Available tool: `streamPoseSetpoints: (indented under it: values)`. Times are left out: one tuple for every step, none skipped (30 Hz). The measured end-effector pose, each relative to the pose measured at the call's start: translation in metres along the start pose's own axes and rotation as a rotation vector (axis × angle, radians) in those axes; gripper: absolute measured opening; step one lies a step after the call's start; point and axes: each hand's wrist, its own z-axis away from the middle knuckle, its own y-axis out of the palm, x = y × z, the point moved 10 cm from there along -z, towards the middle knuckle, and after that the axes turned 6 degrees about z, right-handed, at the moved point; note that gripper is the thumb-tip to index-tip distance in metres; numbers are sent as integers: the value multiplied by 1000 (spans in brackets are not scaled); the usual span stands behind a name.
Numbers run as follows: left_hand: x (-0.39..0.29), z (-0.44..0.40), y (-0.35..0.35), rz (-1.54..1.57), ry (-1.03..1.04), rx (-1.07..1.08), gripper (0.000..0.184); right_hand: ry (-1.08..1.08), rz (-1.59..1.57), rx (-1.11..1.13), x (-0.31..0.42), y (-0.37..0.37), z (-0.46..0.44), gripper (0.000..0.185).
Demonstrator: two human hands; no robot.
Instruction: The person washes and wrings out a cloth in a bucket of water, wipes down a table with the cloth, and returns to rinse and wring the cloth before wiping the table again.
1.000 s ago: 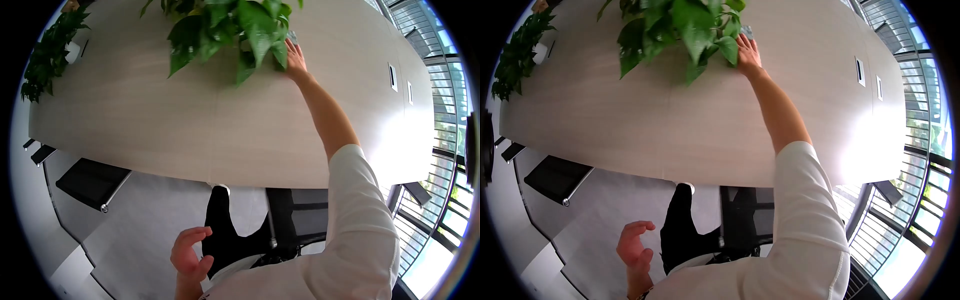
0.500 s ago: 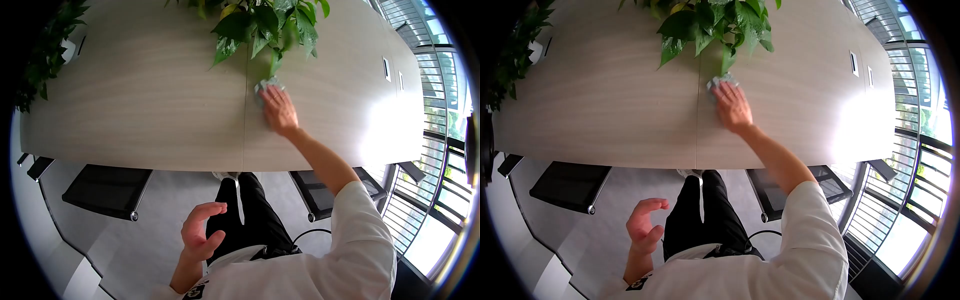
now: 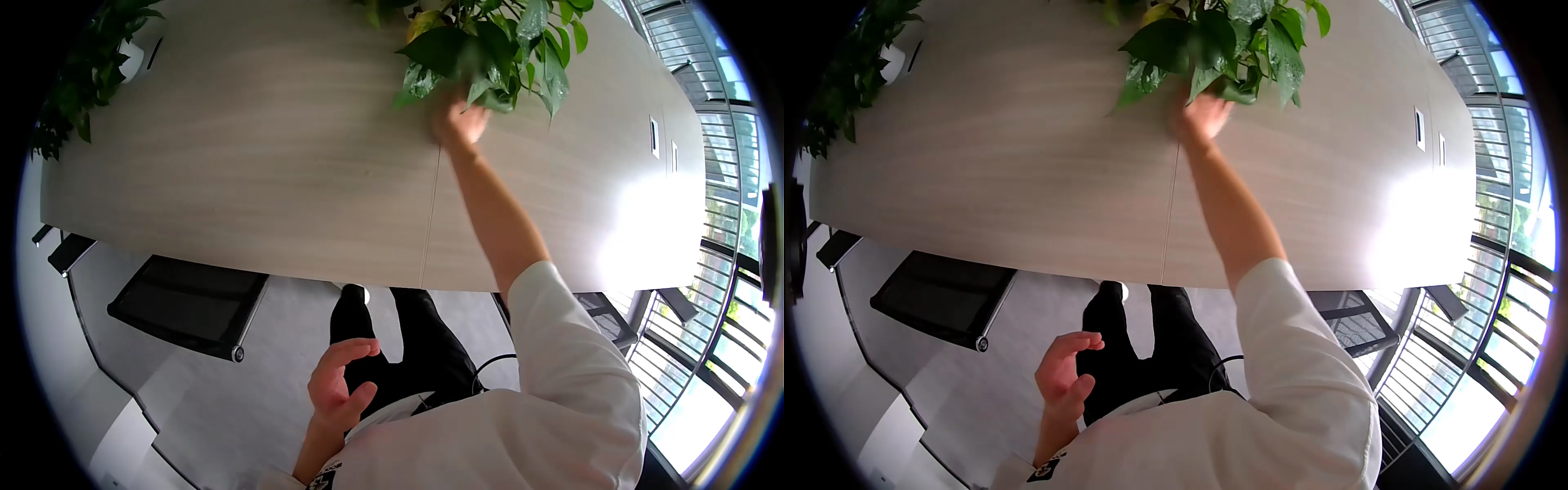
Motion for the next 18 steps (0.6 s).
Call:
streamPoseSetpoints:
  values:
    - [-2,0,-3,14,-2,3,42,5,238,417,-18,98,14,50]
    - [-5,0,-8,14,-4,2,42,-181,261,335,44,83,56,48]
    - [-6,-1,-13,-2,-9,15,42,-453,244,105,111,41,100,49]
    - [-7,-2,-18,-12,-15,33,43,-550,122,204,149,34,135,49]
    - [-11,-3,-24,-6,-26,42,43,-667,27,289,177,33,188,49]
    - [-20,-6,-31,-19,-7,48,42,-784,-68,373,196,32,228,50]
    - [-25,-12,-37,-27,21,53,42,-782,-53,372,194,25,232,50]
    - [-26,-14,-44,-14,15,65,42,-876,-63,469,195,23,245,50]
    - [-29,-15,-53,1,25,64,42,-965,-74,567,193,20,257,50]
    - [-32,-17,-61,15,37,61,42,-886,28,506,165,15,233,49]
    - [-35,-19,-65,13,47,87,42,-805,128,446,126,8,199,49]
    - [-36,-18,-71,23,43,98,42,-621,196,394,74,2,161,50]
    - [-35,-19,-75,30,41,115,42,-408,257,336,6,-7,131,50]
    - [-35,-18,-79,36,32,132,42,-118,216,344,-64,-34,111,51]
    - [-36,-16,-86,45,25,143,42,-150,346,119,-139,-51,103,51]
    - [-36,-14,-90,45,17,159,42,58,382,81,-186,-89,110,51]
    - [-36,-13,-96,43,16,168,42,286,348,39,-237,-113,123,52]
    - [-38,-11,-104,43,30,163,42,369,606,158,-255,-124,141,55]
